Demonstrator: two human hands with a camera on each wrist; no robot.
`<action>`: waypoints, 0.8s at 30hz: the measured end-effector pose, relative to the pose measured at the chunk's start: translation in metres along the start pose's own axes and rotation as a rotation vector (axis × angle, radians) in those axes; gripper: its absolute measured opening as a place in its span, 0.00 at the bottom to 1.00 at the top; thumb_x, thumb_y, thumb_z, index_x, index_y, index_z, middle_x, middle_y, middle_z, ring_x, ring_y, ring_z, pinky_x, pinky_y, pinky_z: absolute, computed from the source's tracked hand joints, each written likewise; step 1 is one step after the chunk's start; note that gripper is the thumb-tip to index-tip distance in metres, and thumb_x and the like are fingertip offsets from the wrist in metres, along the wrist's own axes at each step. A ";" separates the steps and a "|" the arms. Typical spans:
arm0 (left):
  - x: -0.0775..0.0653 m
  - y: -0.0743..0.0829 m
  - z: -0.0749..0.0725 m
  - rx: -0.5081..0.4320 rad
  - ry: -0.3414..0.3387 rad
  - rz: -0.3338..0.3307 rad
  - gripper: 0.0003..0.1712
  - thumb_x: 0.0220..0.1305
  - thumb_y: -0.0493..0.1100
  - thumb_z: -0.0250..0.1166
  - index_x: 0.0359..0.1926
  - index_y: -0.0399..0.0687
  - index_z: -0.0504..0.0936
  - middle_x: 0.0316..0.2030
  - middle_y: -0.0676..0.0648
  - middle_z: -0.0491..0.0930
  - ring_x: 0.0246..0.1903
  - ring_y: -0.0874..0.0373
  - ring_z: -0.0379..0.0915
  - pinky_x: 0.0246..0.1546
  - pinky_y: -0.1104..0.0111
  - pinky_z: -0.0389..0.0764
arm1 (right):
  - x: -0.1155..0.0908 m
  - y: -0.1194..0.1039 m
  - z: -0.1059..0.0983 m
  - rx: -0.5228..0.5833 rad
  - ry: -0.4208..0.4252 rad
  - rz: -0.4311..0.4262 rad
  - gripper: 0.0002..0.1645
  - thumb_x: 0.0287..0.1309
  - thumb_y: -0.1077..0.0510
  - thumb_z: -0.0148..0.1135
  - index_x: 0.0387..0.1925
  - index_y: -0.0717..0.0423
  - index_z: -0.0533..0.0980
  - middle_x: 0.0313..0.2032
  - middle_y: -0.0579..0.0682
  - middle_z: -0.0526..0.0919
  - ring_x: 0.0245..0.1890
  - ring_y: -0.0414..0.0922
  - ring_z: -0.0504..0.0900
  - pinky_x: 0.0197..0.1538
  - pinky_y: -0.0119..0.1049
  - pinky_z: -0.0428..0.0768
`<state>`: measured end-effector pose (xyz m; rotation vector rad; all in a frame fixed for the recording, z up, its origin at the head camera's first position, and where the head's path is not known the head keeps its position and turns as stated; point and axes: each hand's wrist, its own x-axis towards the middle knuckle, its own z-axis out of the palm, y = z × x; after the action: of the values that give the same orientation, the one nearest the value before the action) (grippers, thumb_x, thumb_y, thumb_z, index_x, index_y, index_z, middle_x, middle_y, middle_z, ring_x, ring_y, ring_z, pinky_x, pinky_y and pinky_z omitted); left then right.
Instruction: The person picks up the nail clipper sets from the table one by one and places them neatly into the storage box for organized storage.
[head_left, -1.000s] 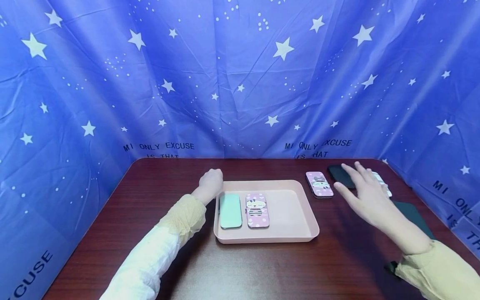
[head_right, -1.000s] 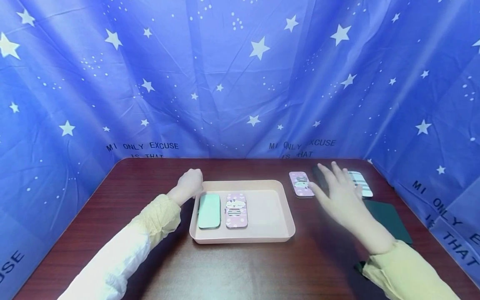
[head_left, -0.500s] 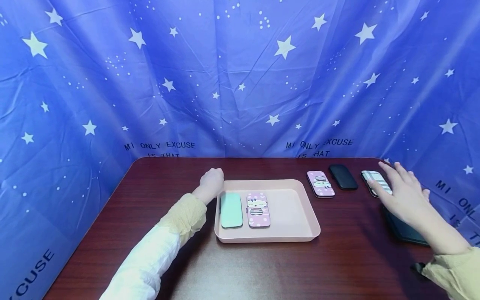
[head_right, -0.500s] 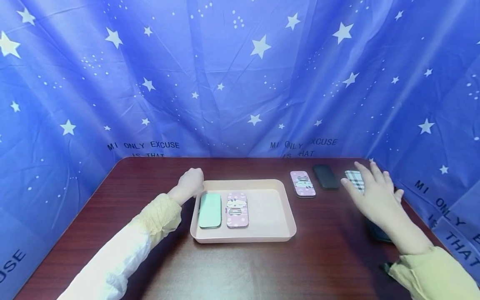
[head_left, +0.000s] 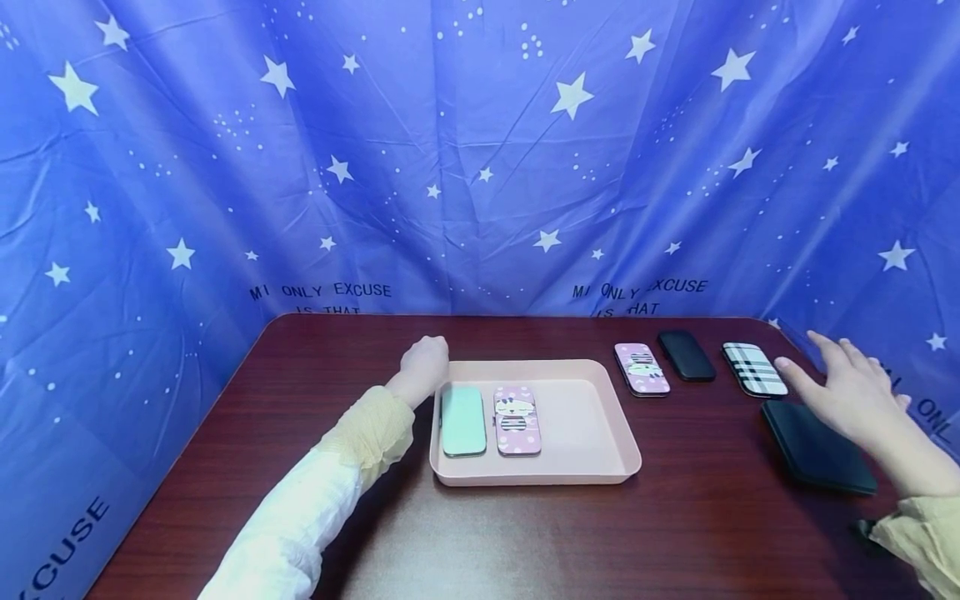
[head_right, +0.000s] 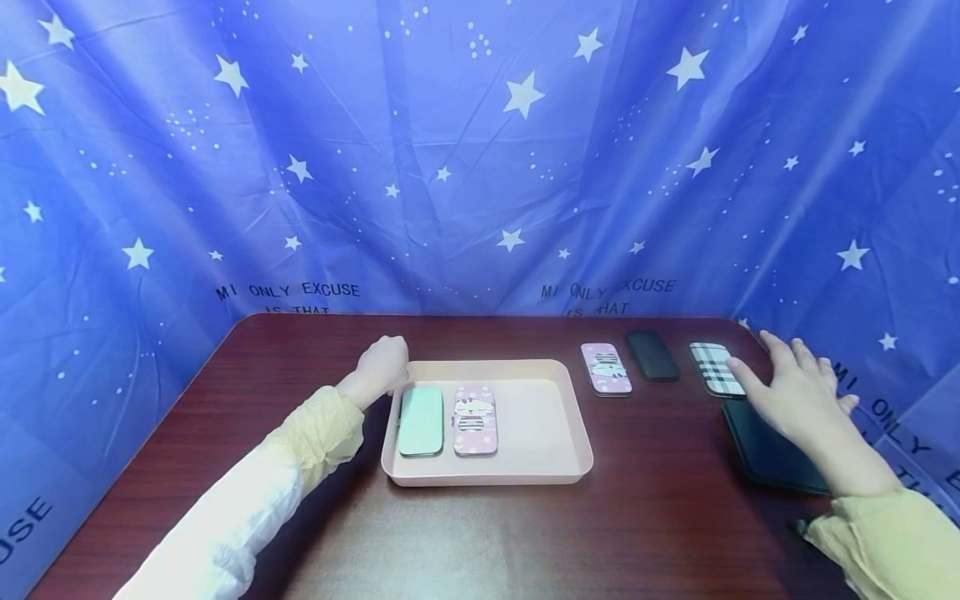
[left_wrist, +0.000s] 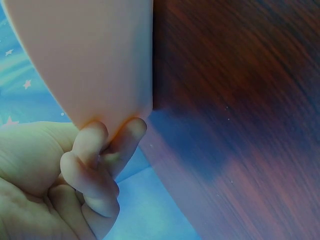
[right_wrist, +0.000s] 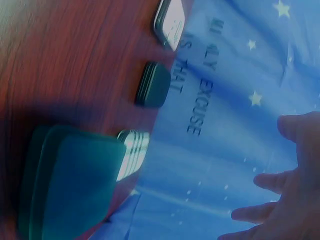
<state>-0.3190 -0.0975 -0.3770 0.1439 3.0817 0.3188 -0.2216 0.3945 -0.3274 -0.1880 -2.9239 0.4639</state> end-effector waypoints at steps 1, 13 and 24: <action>0.000 0.000 0.000 -0.001 -0.002 -0.001 0.07 0.60 0.32 0.58 0.40 0.38 0.79 0.33 0.41 0.83 0.27 0.53 0.79 0.20 0.63 0.78 | 0.001 0.004 -0.001 -0.005 -0.001 0.005 0.48 0.66 0.34 0.39 0.71 0.62 0.41 0.65 0.80 0.38 0.61 0.83 0.37 0.42 0.86 0.42; 0.000 0.001 -0.001 -0.002 -0.010 -0.005 0.06 0.58 0.32 0.59 0.38 0.38 0.80 0.32 0.41 0.83 0.27 0.51 0.80 0.18 0.64 0.78 | 0.012 0.051 0.006 -0.060 -0.001 -0.028 0.48 0.67 0.39 0.39 0.64 0.80 0.44 0.57 0.86 0.50 0.59 0.79 0.47 0.53 0.74 0.50; 0.000 0.001 -0.002 0.001 -0.008 0.001 0.06 0.58 0.32 0.60 0.37 0.38 0.80 0.31 0.41 0.83 0.26 0.51 0.80 0.19 0.64 0.78 | 0.012 0.071 0.013 -0.129 -0.109 0.055 0.53 0.66 0.35 0.37 0.60 0.86 0.47 0.54 0.87 0.54 0.54 0.80 0.54 0.52 0.71 0.58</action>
<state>-0.3186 -0.0968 -0.3751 0.1469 3.0743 0.3156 -0.2291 0.4594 -0.3605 -0.2697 -3.0643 0.3028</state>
